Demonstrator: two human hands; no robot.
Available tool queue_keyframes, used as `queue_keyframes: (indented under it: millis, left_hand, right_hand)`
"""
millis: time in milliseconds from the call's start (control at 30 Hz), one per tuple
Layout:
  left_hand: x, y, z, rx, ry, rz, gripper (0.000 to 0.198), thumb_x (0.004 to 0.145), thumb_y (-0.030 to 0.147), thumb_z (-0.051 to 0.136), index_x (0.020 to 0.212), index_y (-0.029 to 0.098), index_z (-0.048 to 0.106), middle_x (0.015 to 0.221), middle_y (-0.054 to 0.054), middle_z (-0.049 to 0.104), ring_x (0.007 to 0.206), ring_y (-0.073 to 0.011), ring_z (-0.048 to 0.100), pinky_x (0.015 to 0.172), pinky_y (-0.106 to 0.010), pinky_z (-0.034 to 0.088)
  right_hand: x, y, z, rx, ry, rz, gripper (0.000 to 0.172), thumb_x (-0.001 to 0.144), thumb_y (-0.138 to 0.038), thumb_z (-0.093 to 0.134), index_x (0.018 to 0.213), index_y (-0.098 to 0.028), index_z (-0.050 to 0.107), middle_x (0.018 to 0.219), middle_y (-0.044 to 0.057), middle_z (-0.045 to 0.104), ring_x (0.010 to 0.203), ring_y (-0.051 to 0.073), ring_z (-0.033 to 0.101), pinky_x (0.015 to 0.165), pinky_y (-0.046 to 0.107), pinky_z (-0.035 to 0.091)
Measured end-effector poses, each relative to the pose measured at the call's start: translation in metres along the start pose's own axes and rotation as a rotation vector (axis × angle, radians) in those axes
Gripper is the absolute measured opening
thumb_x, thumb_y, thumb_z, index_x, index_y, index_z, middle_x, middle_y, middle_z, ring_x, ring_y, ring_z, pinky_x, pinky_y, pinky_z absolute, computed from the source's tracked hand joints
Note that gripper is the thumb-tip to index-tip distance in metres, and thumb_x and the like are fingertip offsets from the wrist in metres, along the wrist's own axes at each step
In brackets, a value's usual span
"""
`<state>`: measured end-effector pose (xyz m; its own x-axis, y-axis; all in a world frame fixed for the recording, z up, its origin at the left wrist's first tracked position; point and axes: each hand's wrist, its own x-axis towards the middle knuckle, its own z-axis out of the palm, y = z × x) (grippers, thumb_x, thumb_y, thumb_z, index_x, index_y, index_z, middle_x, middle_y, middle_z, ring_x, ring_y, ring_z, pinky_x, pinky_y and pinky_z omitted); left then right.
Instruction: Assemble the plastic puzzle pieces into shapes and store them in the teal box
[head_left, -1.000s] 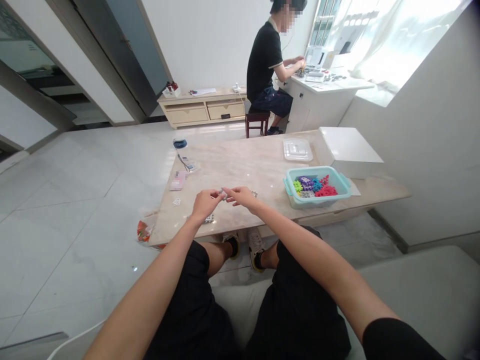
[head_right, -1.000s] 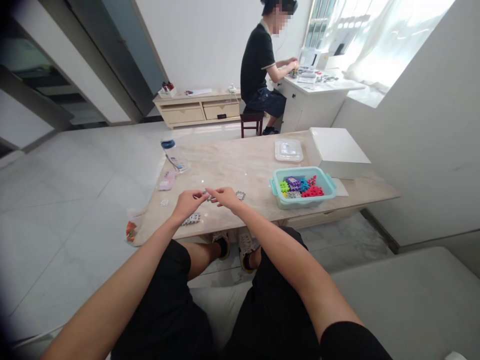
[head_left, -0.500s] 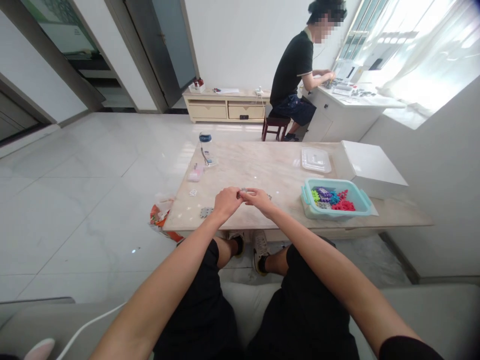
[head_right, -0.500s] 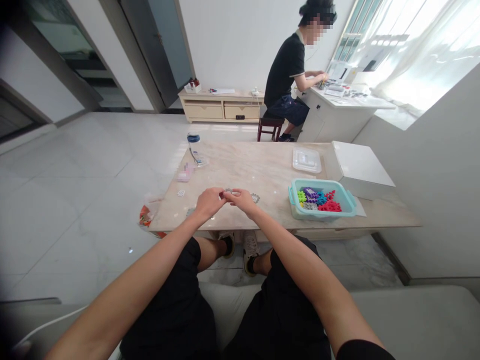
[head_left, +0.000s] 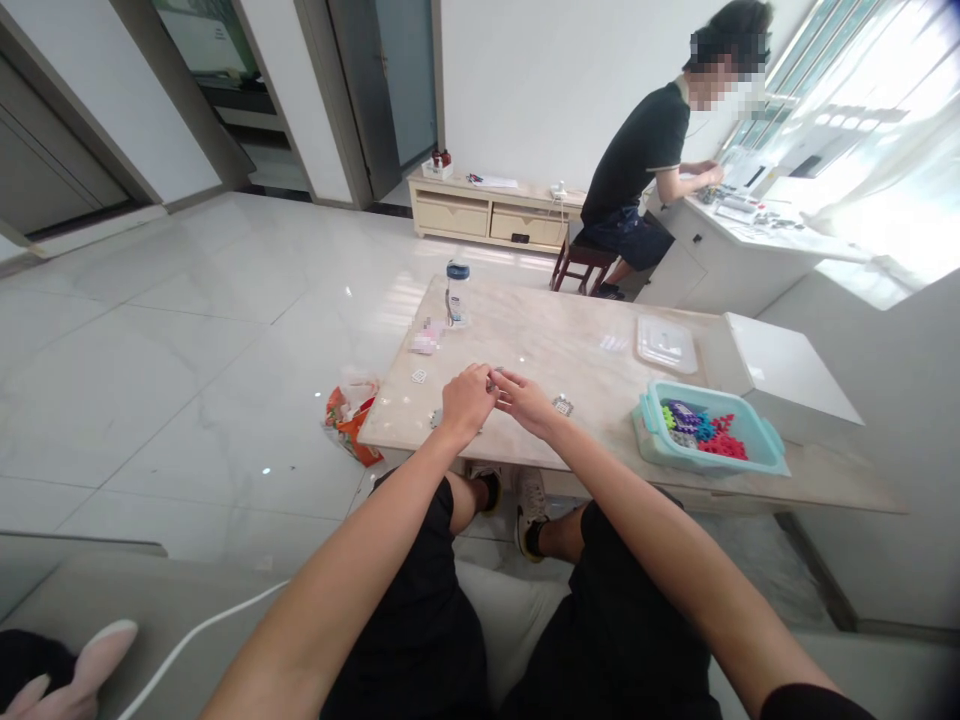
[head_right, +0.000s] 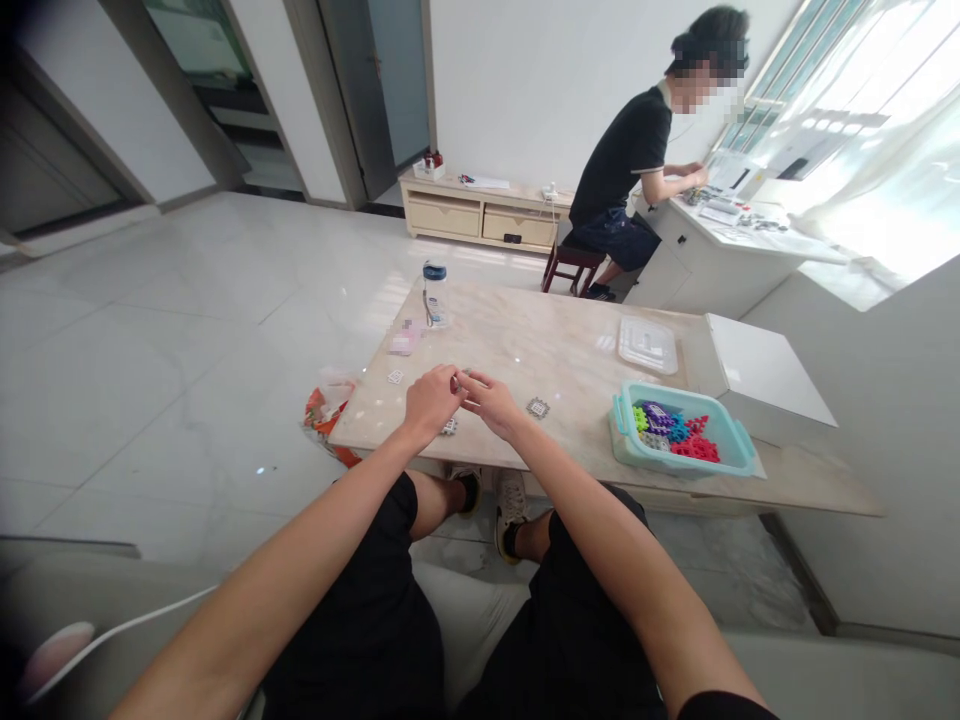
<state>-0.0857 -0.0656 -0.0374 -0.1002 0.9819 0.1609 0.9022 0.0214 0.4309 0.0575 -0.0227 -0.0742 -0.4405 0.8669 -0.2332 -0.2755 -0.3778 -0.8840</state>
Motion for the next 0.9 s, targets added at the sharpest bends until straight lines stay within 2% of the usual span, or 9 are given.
queue_keyframes:
  millis: [100, 200, 267, 333, 433, 533, 700, 900]
  left_hand:
    - [0.002, -0.007, 0.0, -0.031, -0.01, -0.009, 0.012, 0.101, 0.033, 0.066, 0.109, 0.027, 0.072, 0.113, -0.008, 0.078, 0.102, -0.0272, 0.075, 0.082, -0.035, 0.051]
    - [0.004, -0.014, 0.001, -0.033, -0.065, -0.053, 0.022, 0.097, 0.032, 0.072, 0.118, 0.027, 0.072, 0.108, -0.007, 0.079, 0.103, -0.0294, 0.075, 0.086, -0.037, 0.052]
    - [0.006, -0.019, 0.0, -0.023, -0.076, -0.105, 0.026, 0.095, 0.028, 0.072, 0.122, 0.027, 0.071, 0.106, -0.008, 0.08, 0.105, -0.0306, 0.075, 0.089, -0.039, 0.053]
    - [0.01, -0.025, -0.001, -0.009, -0.056, -0.16, 0.025, 0.098, 0.027, 0.066, 0.122, 0.027, 0.071, 0.107, -0.008, 0.081, 0.108, -0.0317, 0.075, 0.092, -0.04, 0.053]
    - [0.016, -0.037, -0.001, 0.028, -0.034, -0.248, 0.025, 0.1, 0.028, 0.059, 0.121, 0.026, 0.073, 0.113, -0.01, 0.081, 0.112, -0.0335, 0.074, 0.093, -0.042, 0.054]
    - [0.021, -0.052, 0.005, 0.081, -0.063, -0.346, 0.025, 0.1, 0.03, 0.058, 0.119, 0.025, 0.074, 0.119, -0.014, 0.08, 0.116, -0.0354, 0.073, 0.094, -0.044, 0.055]
    - [0.024, -0.066, 0.013, 0.107, -0.1, -0.416, 0.025, 0.099, 0.03, 0.059, 0.117, 0.025, 0.075, 0.124, -0.015, 0.079, 0.117, -0.0365, 0.073, 0.095, -0.045, 0.055]
    - [0.024, -0.073, 0.009, 0.095, -0.076, -0.431, 0.026, 0.1, 0.032, 0.056, 0.118, 0.026, 0.074, 0.123, -0.014, 0.08, 0.117, -0.0349, 0.073, 0.095, -0.043, 0.055]
  right_hand:
    - [0.009, -0.001, -0.001, -0.032, 0.006, -0.062, 0.058, 0.068, -0.054, 0.101, 0.11, -0.021, 0.076, 0.107, 0.006, 0.082, 0.102, 0.021, 0.075, 0.097, 0.036, 0.06]
    - [0.016, -0.001, -0.014, -0.181, 0.151, -0.126, 0.057, 0.068, -0.051, 0.1, 0.107, -0.02, 0.075, 0.105, 0.007, 0.081, 0.103, 0.023, 0.075, 0.095, 0.038, 0.061]
    - [0.017, 0.0, -0.028, -0.357, 0.242, -0.151, 0.051, 0.072, -0.05, 0.097, 0.107, -0.019, 0.076, 0.103, 0.007, 0.081, 0.1, 0.024, 0.076, 0.091, 0.038, 0.061]
    - [0.014, 0.004, -0.043, -0.629, 0.263, -0.178, 0.046, 0.076, -0.046, 0.096, 0.108, -0.018, 0.078, 0.106, 0.009, 0.081, 0.096, 0.026, 0.076, 0.09, 0.039, 0.061]
    - [0.007, 0.014, -0.06, -1.092, 0.164, -0.231, 0.046, 0.074, -0.035, 0.1, 0.111, -0.016, 0.08, 0.111, 0.013, 0.08, 0.094, 0.027, 0.075, 0.093, 0.04, 0.058]
    - [0.001, 0.029, -0.065, -1.342, 0.037, -0.263, 0.046, 0.079, -0.034, 0.098, 0.114, -0.013, 0.079, 0.115, 0.015, 0.078, 0.098, 0.027, 0.074, 0.094, 0.037, 0.057]
    - [0.002, 0.048, -0.057, -1.491, -0.066, -0.246, 0.044, 0.084, -0.04, 0.095, 0.115, -0.014, 0.079, 0.112, 0.013, 0.075, 0.101, 0.025, 0.072, 0.094, 0.033, 0.054]
    - [0.011, 0.066, -0.041, -1.478, -0.104, -0.26, 0.05, 0.086, -0.039, 0.093, 0.125, -0.014, 0.075, 0.121, 0.014, 0.073, 0.115, 0.028, 0.069, 0.101, 0.035, 0.053]
